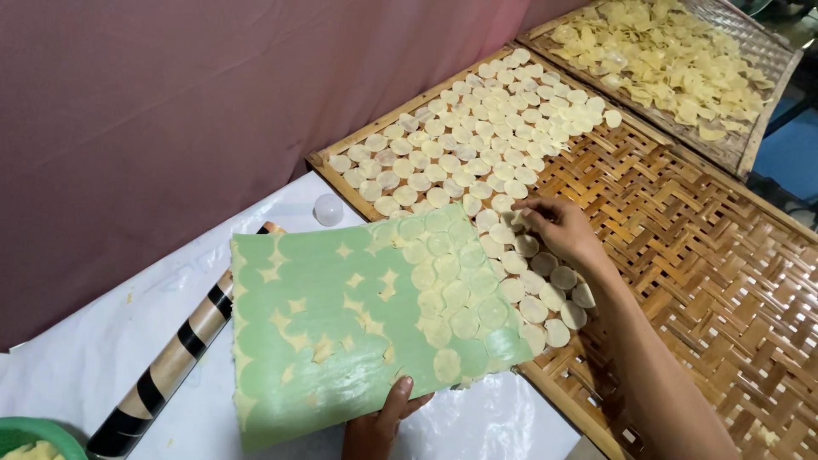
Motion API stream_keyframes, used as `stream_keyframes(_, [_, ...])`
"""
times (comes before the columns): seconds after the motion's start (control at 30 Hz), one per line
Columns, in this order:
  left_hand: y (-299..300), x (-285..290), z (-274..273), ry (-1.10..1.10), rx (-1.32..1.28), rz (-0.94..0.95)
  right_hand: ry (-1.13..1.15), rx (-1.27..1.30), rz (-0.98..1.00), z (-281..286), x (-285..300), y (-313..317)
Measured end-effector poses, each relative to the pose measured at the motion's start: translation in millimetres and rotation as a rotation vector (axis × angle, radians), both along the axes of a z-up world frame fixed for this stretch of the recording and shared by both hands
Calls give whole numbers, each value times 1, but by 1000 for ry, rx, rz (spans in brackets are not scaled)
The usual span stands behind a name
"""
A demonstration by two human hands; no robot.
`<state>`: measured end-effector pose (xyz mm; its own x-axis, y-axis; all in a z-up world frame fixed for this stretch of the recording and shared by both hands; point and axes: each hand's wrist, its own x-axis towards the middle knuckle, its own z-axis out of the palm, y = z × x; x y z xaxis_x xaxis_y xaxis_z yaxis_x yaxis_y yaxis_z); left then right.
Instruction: Preparing small dough circles by hand and with a rolling pin, then placing them on a drying tray
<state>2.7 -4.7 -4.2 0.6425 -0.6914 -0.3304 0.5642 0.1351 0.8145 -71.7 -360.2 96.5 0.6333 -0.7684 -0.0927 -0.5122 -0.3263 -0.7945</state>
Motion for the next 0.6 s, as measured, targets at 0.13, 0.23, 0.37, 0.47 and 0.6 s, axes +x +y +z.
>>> stream_keyframes(0.13, [-1, 0, -3, 7, -28, -10, 55, 75, -68, 8, 16, -8])
stream_keyframes(0.23, [-1, 1, -4, 65, -9, 7, 143, -16, 6, -7, 16, -22])
stream_keyframes(0.37, [-2, 1, -12, 125, -23, 28, 178, -231, -40, -11, 11, -23])
stream_keyframes(0.47, [0, -1, -16, 146, -21, 24, 217, -323, -60, -11, 9, -24])
stream_keyframes(0.6, [-1, -2, -10, 159, -20, 62, 165, -390, 16, -11, 11, -29])
